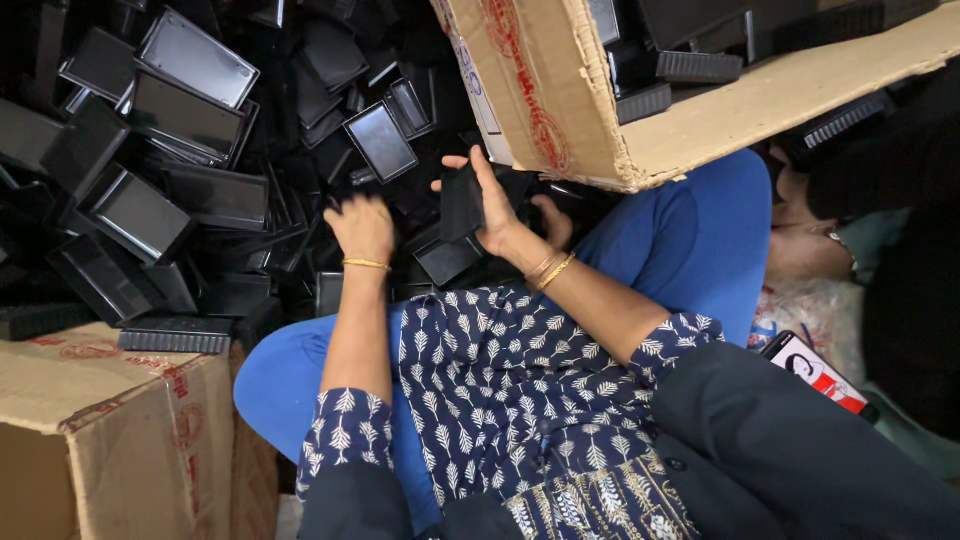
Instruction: The person sits on the floor among a large pile of black plastic boxes and sorts them, fitting lids onto bases and stacking matched pairs. The person places the stacked boxes into cardboard cartons beside them, occasionally tossing boxes into the cartons.
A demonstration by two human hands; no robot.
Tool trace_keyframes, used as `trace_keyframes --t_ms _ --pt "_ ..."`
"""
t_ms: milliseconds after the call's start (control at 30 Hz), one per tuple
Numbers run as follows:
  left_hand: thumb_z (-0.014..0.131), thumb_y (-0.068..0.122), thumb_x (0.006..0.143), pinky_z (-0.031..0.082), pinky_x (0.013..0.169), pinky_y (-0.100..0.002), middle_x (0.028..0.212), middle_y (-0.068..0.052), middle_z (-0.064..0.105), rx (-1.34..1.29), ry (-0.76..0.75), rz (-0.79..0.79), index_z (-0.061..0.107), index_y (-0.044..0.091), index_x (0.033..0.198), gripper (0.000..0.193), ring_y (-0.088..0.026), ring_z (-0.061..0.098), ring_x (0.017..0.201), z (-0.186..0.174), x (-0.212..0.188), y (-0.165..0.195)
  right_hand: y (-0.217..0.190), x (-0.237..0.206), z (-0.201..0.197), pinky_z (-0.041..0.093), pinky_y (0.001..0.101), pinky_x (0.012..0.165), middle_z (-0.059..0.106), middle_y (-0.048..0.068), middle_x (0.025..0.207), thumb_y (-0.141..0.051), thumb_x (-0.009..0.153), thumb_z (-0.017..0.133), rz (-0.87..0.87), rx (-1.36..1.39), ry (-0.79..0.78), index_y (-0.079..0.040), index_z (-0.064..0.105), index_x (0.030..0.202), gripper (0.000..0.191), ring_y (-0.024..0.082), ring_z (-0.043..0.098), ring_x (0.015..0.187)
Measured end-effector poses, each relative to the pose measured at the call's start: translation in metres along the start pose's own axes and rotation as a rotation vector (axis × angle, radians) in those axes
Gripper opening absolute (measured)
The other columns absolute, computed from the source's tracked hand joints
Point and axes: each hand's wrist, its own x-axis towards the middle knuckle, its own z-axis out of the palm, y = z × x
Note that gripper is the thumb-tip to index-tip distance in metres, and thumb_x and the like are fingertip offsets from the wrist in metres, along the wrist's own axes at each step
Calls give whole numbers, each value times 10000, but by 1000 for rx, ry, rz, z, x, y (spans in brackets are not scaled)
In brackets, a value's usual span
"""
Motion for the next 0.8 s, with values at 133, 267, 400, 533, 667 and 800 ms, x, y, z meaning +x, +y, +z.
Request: trace_keyframes --t_ms 133,267,400,533,667,800 --pt "783 294 834 453 913 -566 1264 -235 583 -410 147 -12 619 177 1499 695 -388 557 1146 -22 3 4 0 0 0 574 315 634 727 88 1007 -692 923 536 -1 13 -10 -171 619 1291 643 145 677 749" --pt "839 402 682 447 979 -587 1394 -270 509 -411 -89 -71 586 138 1422 825 -457 482 1266 -21 9 8 0 0 -1 563 314 614 731 85 998 -685 925 545 -3 11 -17 -175 619 1281 627 142 669 734" --pt "798 489 825 471 1057 -496 1483 -216 511 -514 -93 -106 636 45 1304 673 -428 480 1342 -4 13 4 0 0 -1 571 312 637 728 86 1008 -679 928 544 2 4 -6 -163 619 1282 631 142 679 762" --pt "820 481 748 443 1012 -503 1488 -228 464 -611 -62 -105 592 -12 1329 795 -443 464 1284 -1 14 5 1 0 -2 572 310 643 730 85 1011 -677 929 542 11 6 -2 -166 619 1280 625 138 675 761" --pt "810 445 812 444 1026 -480 1422 -250 524 -646 76 -79 601 -60 1309 738 -452 504 1229 -7 16 5 1 0 -2 575 308 637 729 88 1009 -669 933 546 1 5 3 -163 624 1274 615 138 678 752" --pt "793 307 891 480 990 -473 1291 -232 611 -722 363 -53 635 -41 1258 530 -424 568 1172 -28 13 7 1 0 -3 571 314 618 725 88 1004 -652 943 563 1 31 -34 -167 621 1259 582 142 678 737"
